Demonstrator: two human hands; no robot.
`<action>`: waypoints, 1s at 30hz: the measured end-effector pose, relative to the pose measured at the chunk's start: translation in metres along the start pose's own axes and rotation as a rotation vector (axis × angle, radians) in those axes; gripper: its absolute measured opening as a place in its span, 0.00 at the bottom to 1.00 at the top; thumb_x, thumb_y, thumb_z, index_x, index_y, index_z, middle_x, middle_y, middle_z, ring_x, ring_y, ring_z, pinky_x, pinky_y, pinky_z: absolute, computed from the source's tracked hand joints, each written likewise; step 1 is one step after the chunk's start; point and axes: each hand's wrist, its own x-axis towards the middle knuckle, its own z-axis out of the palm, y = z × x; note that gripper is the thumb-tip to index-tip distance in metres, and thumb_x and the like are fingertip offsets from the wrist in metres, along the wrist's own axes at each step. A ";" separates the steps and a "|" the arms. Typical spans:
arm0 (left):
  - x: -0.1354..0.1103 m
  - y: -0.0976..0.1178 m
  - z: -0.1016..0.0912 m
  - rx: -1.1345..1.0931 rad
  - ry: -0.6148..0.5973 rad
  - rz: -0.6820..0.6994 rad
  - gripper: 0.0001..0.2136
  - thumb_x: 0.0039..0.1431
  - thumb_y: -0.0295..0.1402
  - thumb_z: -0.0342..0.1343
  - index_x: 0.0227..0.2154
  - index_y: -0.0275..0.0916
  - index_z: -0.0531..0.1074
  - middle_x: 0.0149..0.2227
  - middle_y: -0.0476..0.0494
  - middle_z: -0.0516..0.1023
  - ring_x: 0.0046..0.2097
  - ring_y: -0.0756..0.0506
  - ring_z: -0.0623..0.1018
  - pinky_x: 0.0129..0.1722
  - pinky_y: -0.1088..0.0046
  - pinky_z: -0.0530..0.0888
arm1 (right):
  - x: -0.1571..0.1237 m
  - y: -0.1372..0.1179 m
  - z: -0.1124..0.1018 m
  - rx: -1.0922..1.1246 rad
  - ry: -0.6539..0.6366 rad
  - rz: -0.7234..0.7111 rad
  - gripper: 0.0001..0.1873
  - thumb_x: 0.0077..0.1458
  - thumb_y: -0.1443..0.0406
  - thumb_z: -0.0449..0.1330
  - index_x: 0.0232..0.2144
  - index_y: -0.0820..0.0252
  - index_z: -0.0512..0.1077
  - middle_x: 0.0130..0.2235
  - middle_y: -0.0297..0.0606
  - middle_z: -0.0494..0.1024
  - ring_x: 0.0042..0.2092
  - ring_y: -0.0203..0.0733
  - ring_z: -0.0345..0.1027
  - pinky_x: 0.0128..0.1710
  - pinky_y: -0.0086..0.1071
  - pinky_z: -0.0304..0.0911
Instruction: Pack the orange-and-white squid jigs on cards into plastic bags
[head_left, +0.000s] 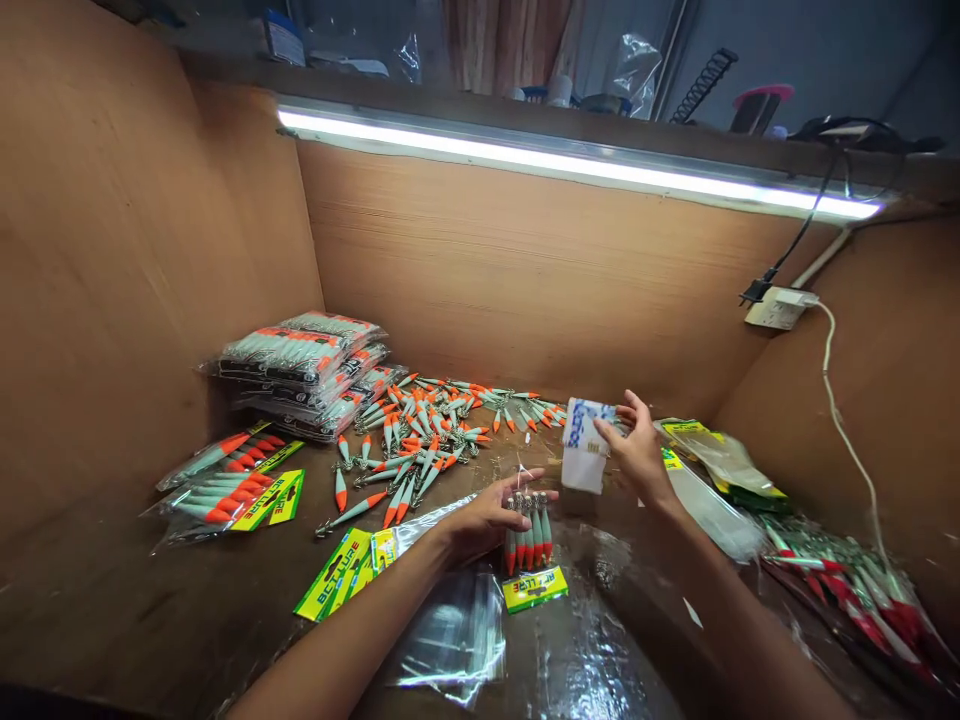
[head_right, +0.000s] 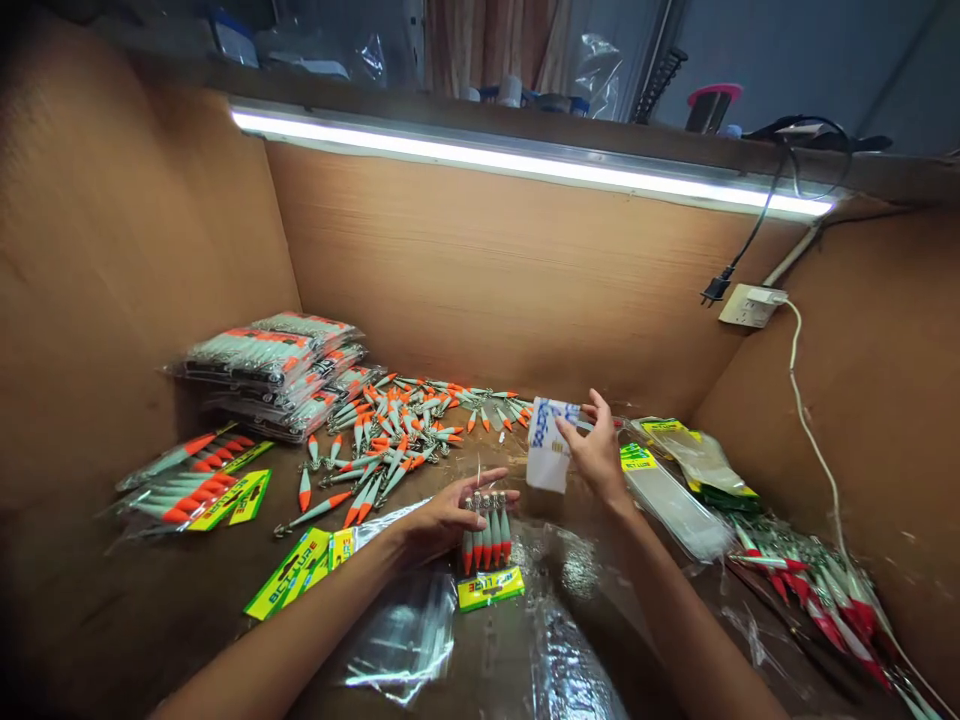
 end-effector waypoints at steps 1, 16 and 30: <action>0.000 0.000 -0.001 -0.029 -0.001 -0.005 0.44 0.42 0.21 0.67 0.64 0.40 0.57 0.61 0.29 0.67 0.62 0.34 0.68 0.60 0.55 0.63 | -0.006 0.009 -0.004 -0.125 0.010 -0.035 0.53 0.45 0.43 0.65 0.65 0.65 0.56 0.58 0.50 0.63 0.59 0.45 0.60 0.62 0.41 0.59; -0.003 0.000 0.012 0.254 0.228 -0.200 0.28 0.42 0.41 0.74 0.44 0.32 0.74 0.44 0.36 0.76 0.42 0.43 0.78 0.41 0.68 0.75 | -0.054 0.014 0.027 0.096 -0.606 0.228 0.33 0.48 0.45 0.63 0.35 0.74 0.73 0.34 0.39 0.72 0.32 0.24 0.60 0.35 0.17 0.56; 0.005 -0.011 -0.002 0.376 0.438 -0.131 0.25 0.39 0.46 0.73 0.34 0.32 0.73 0.33 0.42 0.75 0.32 0.48 0.75 0.29 0.77 0.68 | -0.033 0.018 0.029 0.237 -0.578 0.322 0.34 0.44 0.44 0.66 0.35 0.74 0.71 0.31 0.40 0.71 0.30 0.26 0.62 0.32 0.20 0.58</action>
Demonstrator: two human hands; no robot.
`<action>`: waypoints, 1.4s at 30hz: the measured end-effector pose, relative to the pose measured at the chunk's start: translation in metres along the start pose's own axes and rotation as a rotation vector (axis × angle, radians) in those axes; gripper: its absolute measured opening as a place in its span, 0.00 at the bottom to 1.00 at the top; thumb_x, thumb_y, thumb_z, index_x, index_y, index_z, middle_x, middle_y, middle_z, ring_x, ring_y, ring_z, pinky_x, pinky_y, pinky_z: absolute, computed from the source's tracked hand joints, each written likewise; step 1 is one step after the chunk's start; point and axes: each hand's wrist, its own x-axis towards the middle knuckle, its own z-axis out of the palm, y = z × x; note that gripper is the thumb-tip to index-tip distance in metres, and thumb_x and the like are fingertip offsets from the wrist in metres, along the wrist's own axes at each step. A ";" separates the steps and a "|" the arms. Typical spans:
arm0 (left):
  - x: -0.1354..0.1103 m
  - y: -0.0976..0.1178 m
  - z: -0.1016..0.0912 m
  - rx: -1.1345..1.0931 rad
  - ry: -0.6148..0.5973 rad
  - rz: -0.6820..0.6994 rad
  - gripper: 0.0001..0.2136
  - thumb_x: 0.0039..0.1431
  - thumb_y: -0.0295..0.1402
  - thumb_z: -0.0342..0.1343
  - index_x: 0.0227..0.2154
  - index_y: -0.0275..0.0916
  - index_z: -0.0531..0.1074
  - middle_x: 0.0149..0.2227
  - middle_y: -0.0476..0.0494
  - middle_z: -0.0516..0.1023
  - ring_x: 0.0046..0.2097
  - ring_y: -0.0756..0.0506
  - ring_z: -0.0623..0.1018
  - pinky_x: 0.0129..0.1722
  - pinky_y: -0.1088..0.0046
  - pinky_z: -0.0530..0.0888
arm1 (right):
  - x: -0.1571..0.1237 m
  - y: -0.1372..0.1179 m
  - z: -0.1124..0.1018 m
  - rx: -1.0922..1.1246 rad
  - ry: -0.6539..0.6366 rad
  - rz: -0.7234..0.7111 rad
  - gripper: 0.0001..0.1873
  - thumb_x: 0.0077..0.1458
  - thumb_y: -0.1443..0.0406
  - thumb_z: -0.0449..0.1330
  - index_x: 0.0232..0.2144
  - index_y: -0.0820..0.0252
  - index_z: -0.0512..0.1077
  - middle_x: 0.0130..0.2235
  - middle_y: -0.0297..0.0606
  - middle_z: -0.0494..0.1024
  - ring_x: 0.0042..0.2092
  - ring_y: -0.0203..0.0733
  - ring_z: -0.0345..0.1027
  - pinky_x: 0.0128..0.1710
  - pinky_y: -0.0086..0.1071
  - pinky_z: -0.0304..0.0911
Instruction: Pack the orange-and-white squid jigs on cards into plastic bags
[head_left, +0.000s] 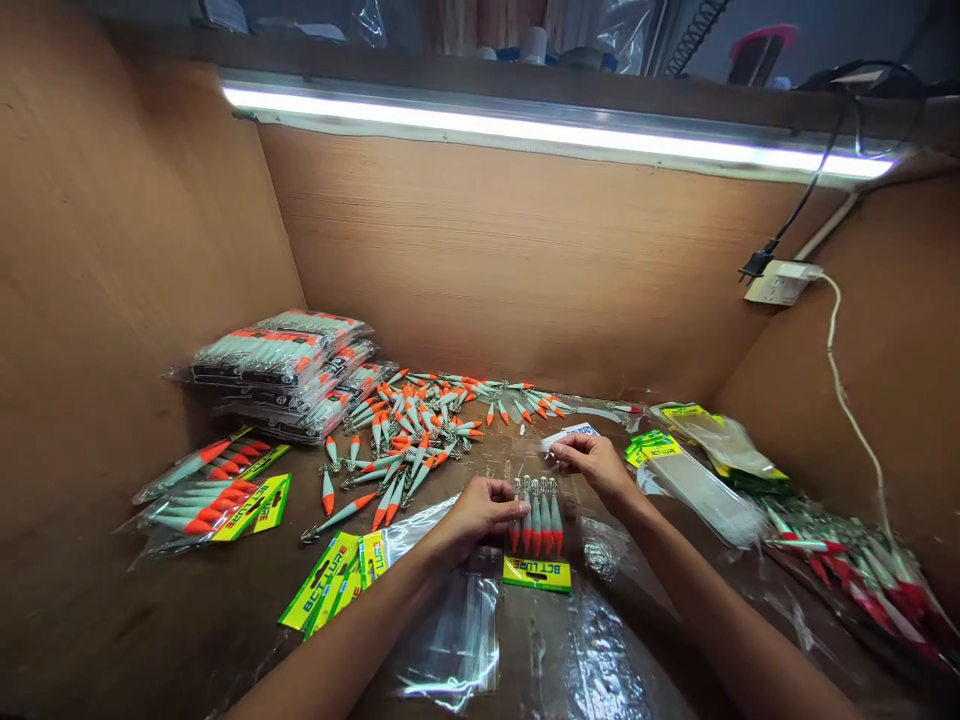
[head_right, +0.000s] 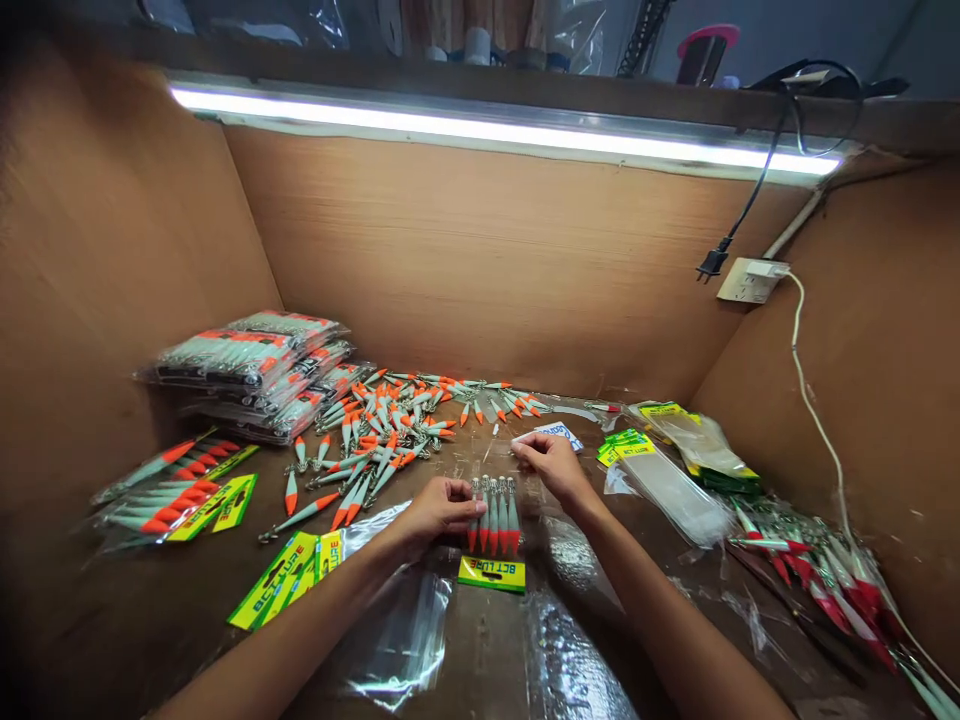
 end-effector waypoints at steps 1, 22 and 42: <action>-0.002 0.003 0.001 -0.015 -0.019 0.004 0.27 0.40 0.45 0.74 0.39 0.33 0.74 0.37 0.40 0.76 0.36 0.46 0.76 0.31 0.76 0.70 | 0.001 -0.002 0.002 0.026 -0.024 0.008 0.34 0.44 0.44 0.66 0.35 0.73 0.70 0.31 0.39 0.71 0.30 0.26 0.62 0.32 0.20 0.59; -0.015 0.028 0.017 0.592 0.263 0.521 0.13 0.66 0.34 0.47 0.31 0.34 0.72 0.27 0.48 0.72 0.30 0.50 0.68 0.30 0.75 0.58 | -0.029 -0.050 0.052 -1.344 -0.059 -0.818 0.08 0.65 0.65 0.55 0.41 0.60 0.74 0.44 0.37 0.71 0.45 0.35 0.57 0.47 0.31 0.50; -0.023 0.032 0.027 0.076 0.049 0.374 0.23 0.65 0.48 0.51 0.51 0.34 0.75 0.49 0.33 0.78 0.50 0.40 0.77 0.43 0.69 0.73 | -0.013 -0.017 -0.032 -0.300 0.339 -0.217 0.32 0.60 0.45 0.51 0.43 0.71 0.73 0.40 0.45 0.75 0.36 0.32 0.68 0.37 0.22 0.62</action>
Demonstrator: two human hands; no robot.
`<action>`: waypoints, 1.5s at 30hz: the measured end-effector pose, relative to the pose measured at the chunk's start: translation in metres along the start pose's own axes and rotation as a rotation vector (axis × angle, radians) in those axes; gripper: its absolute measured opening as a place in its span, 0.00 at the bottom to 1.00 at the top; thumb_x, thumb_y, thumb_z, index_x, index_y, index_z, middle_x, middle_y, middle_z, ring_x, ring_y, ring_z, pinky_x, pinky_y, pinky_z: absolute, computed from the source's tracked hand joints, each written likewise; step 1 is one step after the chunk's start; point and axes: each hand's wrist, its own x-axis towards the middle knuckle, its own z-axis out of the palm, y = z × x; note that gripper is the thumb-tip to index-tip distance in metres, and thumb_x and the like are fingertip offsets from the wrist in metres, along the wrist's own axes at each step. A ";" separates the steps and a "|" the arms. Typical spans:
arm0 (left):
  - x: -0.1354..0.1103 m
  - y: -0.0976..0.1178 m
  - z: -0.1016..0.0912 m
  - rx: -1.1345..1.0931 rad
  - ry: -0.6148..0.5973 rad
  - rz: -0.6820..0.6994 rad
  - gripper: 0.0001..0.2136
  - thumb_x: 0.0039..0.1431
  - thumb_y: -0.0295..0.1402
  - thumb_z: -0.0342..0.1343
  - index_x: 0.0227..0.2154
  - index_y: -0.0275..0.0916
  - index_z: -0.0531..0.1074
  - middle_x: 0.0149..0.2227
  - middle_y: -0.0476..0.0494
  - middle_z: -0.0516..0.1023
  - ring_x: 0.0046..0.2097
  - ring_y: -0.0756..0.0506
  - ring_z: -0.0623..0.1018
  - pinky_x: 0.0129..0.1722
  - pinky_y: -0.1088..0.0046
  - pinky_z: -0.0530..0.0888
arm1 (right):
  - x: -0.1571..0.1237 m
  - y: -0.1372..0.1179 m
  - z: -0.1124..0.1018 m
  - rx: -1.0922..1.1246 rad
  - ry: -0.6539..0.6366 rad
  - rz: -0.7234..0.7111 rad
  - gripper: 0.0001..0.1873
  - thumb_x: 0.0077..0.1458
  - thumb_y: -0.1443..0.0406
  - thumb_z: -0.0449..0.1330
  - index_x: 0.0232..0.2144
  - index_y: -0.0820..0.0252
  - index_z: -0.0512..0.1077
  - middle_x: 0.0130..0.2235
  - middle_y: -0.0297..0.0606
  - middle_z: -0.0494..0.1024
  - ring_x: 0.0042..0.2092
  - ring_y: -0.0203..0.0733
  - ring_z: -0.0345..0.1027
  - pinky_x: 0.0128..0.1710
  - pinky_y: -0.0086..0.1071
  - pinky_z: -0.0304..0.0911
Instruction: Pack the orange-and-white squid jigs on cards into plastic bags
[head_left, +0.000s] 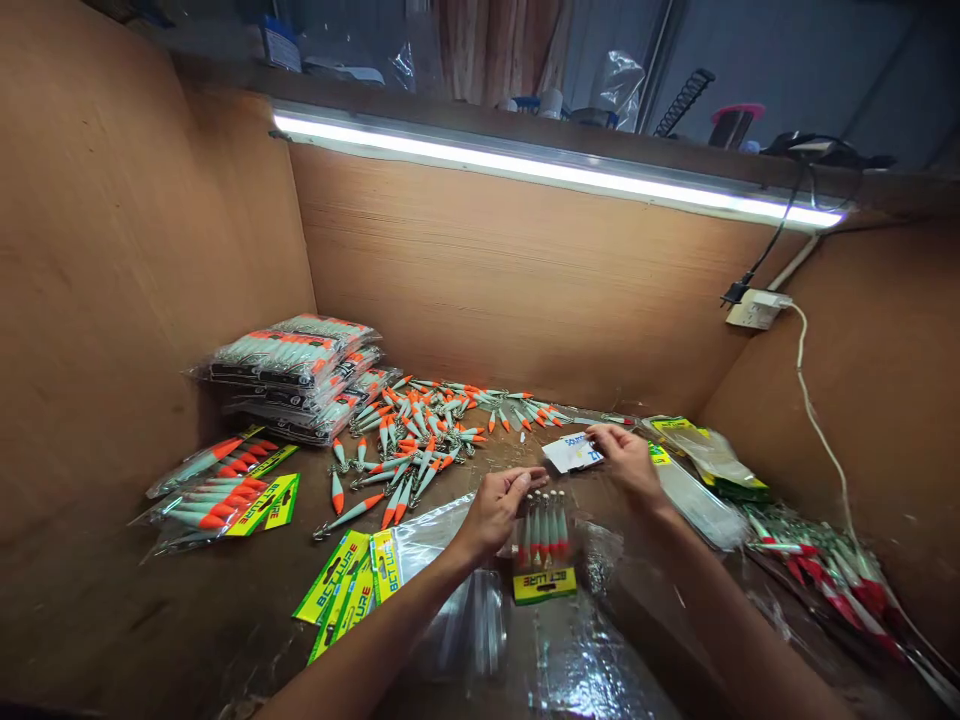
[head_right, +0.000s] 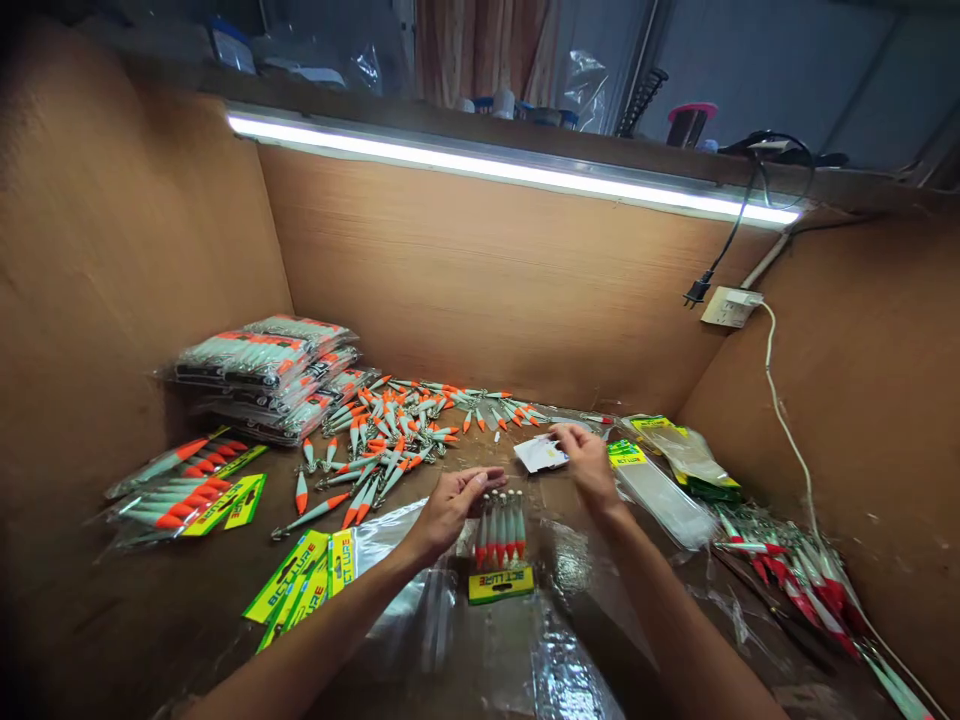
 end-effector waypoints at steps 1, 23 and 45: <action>0.002 -0.002 -0.001 -0.094 0.019 -0.053 0.24 0.64 0.49 0.52 0.52 0.34 0.74 0.50 0.32 0.77 0.49 0.40 0.78 0.40 0.70 0.74 | 0.006 0.007 -0.023 0.010 0.032 0.004 0.33 0.60 0.44 0.49 0.44 0.71 0.73 0.42 0.47 0.74 0.36 0.32 0.68 0.37 0.23 0.63; 0.004 -0.013 0.001 -0.003 -0.119 -0.157 0.28 0.55 0.53 0.62 0.48 0.35 0.75 0.45 0.34 0.78 0.42 0.43 0.77 0.38 0.72 0.72 | -0.063 -0.011 0.008 0.082 -0.526 0.192 0.28 0.50 0.47 0.64 0.35 0.72 0.76 0.33 0.41 0.72 0.31 0.25 0.59 0.31 0.17 0.57; 0.008 -0.026 -0.015 0.547 -0.353 0.056 0.11 0.59 0.39 0.58 0.37 0.40 0.82 0.36 0.43 0.81 0.38 0.44 0.77 0.40 0.74 0.68 | -0.084 0.050 0.003 -0.181 -0.587 -0.219 0.19 0.63 0.53 0.57 0.41 0.61 0.80 0.36 0.38 0.74 0.38 0.25 0.65 0.39 0.16 0.58</action>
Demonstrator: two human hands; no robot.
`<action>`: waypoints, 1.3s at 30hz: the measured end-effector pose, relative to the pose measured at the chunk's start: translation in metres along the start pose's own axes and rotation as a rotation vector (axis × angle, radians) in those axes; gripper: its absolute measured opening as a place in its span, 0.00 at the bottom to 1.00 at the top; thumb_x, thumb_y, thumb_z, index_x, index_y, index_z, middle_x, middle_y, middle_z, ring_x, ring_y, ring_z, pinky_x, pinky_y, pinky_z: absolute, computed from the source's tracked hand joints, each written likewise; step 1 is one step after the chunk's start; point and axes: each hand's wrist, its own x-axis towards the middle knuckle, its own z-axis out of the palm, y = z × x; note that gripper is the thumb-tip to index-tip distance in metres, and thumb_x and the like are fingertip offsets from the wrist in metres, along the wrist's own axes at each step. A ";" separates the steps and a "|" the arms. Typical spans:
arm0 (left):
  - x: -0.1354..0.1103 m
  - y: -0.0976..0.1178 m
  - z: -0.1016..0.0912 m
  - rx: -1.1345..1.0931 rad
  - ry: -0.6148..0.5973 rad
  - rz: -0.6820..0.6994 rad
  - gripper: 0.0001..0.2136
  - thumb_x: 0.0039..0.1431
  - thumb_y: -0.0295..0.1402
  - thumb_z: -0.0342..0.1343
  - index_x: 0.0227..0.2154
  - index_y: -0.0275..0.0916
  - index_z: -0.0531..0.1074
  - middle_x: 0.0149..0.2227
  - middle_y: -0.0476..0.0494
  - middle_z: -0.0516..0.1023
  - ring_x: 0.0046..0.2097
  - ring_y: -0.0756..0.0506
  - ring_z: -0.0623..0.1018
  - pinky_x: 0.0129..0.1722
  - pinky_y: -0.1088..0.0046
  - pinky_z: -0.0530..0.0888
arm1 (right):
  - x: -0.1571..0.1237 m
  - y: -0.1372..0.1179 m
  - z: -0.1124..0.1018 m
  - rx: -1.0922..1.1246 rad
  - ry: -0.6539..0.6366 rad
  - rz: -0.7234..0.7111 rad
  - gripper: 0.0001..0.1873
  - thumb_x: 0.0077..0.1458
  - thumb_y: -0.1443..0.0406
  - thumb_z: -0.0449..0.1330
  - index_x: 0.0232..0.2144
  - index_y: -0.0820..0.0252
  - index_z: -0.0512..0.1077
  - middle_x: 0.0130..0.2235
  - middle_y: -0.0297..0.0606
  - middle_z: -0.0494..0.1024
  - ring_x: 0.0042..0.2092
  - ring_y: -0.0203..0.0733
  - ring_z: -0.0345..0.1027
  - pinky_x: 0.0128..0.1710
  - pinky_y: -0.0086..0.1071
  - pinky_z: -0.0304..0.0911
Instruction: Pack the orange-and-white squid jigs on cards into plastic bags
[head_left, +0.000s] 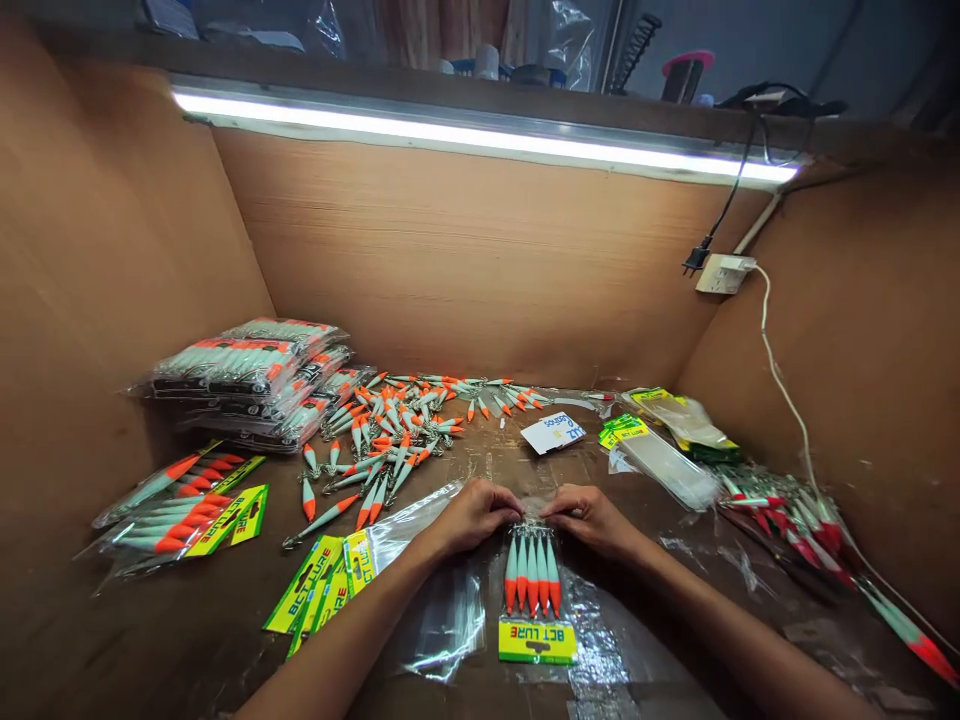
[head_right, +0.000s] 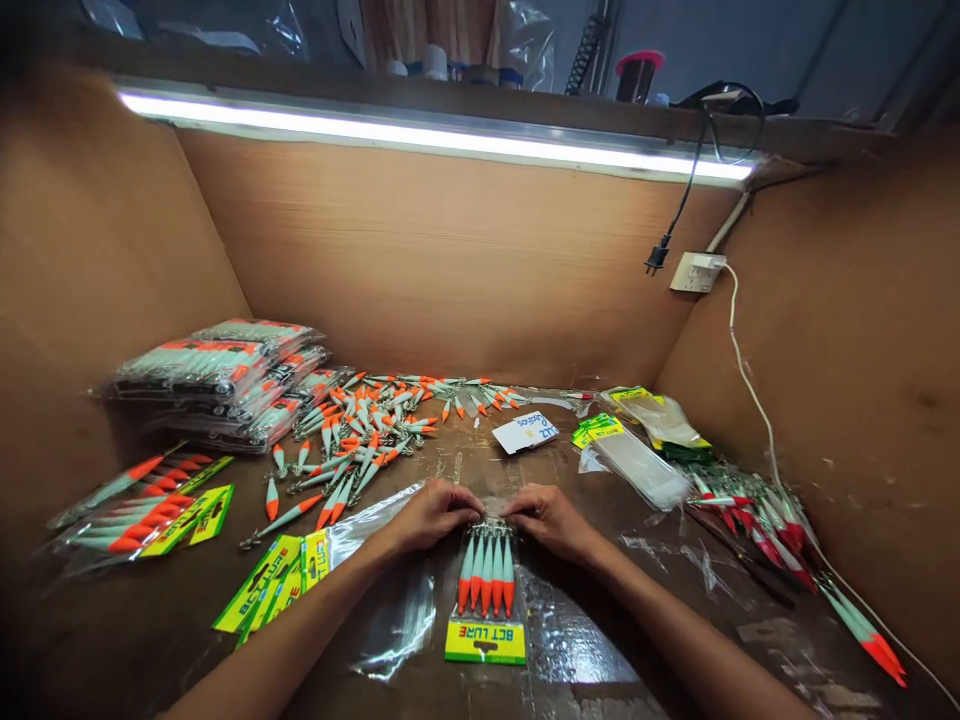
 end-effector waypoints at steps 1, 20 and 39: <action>-0.001 0.001 0.000 0.015 -0.022 0.012 0.12 0.61 0.39 0.56 0.38 0.41 0.81 0.37 0.43 0.81 0.39 0.43 0.78 0.42 0.74 0.68 | -0.002 0.002 0.002 -0.037 0.017 -0.041 0.19 0.64 0.54 0.56 0.41 0.61 0.80 0.36 0.39 0.73 0.39 0.26 0.65 0.40 0.17 0.58; -0.021 0.008 0.021 0.324 -0.111 0.095 0.25 0.56 0.47 0.64 0.57 0.53 0.71 0.55 0.45 0.74 0.57 0.37 0.73 0.55 0.67 0.67 | -0.026 0.012 0.006 -0.518 0.109 -0.406 0.18 0.68 0.64 0.48 0.51 0.50 0.75 0.48 0.35 0.72 0.46 0.25 0.65 0.48 0.18 0.60; -0.019 0.013 0.028 0.605 -0.110 -0.032 0.21 0.65 0.44 0.54 0.58 0.44 0.67 0.70 0.40 0.48 0.70 0.35 0.48 0.66 0.50 0.53 | -0.075 -0.005 0.001 -0.314 0.166 0.031 0.19 0.68 0.61 0.47 0.51 0.55 0.74 0.58 0.39 0.64 0.55 0.33 0.62 0.57 0.27 0.61</action>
